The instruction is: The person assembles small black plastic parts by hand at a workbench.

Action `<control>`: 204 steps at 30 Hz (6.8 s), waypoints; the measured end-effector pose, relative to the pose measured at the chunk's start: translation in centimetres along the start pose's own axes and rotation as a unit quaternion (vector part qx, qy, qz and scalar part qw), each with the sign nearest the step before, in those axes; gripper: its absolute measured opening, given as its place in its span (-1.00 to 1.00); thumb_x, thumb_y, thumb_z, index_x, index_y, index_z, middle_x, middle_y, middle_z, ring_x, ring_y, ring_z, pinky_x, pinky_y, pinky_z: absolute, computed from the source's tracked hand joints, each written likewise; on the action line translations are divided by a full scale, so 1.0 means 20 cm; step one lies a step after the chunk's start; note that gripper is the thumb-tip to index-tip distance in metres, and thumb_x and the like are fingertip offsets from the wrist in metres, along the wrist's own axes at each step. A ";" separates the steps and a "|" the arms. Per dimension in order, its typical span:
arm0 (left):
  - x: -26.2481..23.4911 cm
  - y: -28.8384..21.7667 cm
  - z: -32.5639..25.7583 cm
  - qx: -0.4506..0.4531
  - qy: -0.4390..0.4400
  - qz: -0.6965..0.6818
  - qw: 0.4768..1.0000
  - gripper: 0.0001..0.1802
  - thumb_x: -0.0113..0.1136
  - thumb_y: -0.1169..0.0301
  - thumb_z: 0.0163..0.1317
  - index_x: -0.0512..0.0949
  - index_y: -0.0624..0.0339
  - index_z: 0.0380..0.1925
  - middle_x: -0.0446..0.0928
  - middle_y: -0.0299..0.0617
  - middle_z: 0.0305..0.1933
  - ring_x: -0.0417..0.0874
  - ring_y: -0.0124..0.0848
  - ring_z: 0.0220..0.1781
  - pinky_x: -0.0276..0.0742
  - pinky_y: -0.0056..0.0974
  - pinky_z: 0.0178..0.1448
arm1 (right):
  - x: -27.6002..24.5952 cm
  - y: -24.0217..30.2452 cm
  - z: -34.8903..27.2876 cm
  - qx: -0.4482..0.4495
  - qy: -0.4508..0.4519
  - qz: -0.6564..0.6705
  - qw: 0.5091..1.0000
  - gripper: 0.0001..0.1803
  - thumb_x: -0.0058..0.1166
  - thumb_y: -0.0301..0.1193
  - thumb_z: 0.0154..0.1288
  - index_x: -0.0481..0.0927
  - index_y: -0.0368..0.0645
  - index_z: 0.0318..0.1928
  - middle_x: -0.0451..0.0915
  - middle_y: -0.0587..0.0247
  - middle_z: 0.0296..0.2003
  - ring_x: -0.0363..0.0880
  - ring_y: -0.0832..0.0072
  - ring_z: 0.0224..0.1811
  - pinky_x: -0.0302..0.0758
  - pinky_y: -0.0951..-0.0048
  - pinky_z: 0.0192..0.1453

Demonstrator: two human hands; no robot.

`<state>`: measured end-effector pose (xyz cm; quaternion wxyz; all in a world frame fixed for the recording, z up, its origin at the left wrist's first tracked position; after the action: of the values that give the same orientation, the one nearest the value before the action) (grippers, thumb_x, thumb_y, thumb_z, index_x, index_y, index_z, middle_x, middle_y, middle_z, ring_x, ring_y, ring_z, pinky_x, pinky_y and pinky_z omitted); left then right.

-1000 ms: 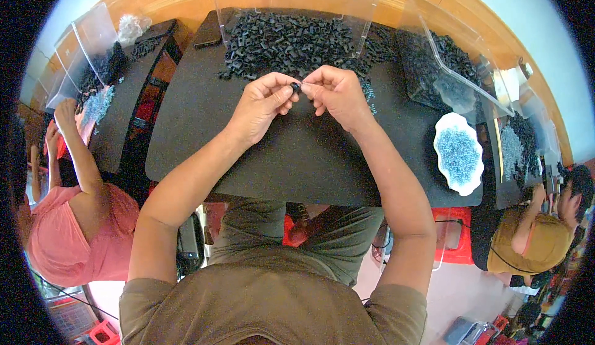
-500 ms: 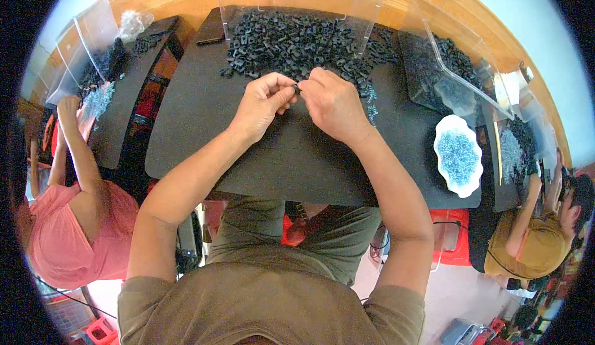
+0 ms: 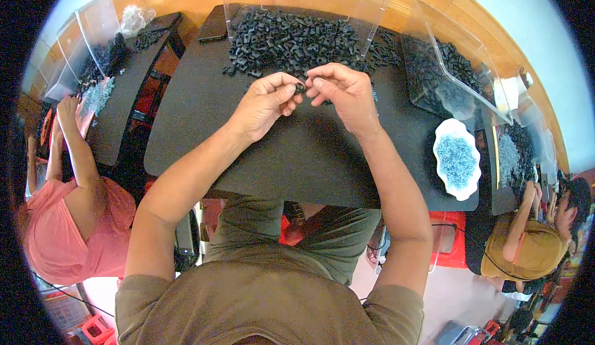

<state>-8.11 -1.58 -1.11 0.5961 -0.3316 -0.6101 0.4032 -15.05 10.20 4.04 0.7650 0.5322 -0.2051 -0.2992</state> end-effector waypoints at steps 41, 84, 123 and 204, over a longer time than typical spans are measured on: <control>0.05 -0.08 -0.03 0.038 -0.011 0.074 0.996 -0.89 0.02 0.37 0.27 0.44 0.17 -0.36 0.45 -0.35 -0.57 0.36 -0.66 -0.59 0.24 -0.58 -0.54 | 0.05 0.01 -0.02 0.000 0.047 -0.035 0.998 -0.96 0.10 -0.61 0.13 0.51 -0.29 -0.43 0.47 0.33 -0.47 0.41 0.71 -0.60 0.36 0.72 -0.60; -0.10 -0.30 -0.03 0.177 -0.204 0.192 0.944 -0.86 0.04 0.43 0.22 0.50 0.20 -0.25 0.51 -0.32 -0.41 0.36 -0.66 -0.49 0.27 -0.55 -0.45 | -0.91 0.72 -0.09 -0.171 -0.320 -0.500 0.786 -0.83 0.06 -0.56 0.15 0.54 -0.28 -0.21 0.56 0.23 -0.42 0.55 0.53 -0.41 0.50 0.55 -0.35; 0.13 -0.03 -0.01 0.133 0.019 0.292 0.947 -0.82 0.14 0.54 0.10 0.47 0.29 -0.26 0.50 -0.25 -0.45 0.47 -0.55 -0.44 0.41 -0.38 -0.33 | -0.06 0.04 -0.09 0.030 0.060 -0.212 0.975 -0.93 0.06 -0.61 0.13 0.56 -0.26 -0.35 0.47 0.44 -0.46 0.39 0.75 -0.54 0.35 0.71 -0.51; 0.18 0.06 -0.05 -0.032 0.191 0.199 0.961 -0.91 0.09 0.48 0.16 0.45 0.23 -0.33 0.51 -0.30 -0.46 0.45 -0.61 -0.45 0.35 -0.50 -0.40 | 0.11 -0.06 0.18 -0.195 0.135 -0.638 0.732 -0.77 0.15 -0.42 -0.03 0.58 -0.12 -0.28 0.45 0.30 -0.34 0.41 0.32 -0.17 0.48 0.34 -0.21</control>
<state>-7.49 2.24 -0.61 0.5981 -0.5358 -0.4194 0.4234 -16.01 5.79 4.11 0.5009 0.4119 0.3515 -0.6752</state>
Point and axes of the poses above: each hand's wrist, its own z-axis towards the middle knuckle, its own x-axis out of the palm, y = z × x, the point moved 6 cm from there along z, towards the middle knuckle
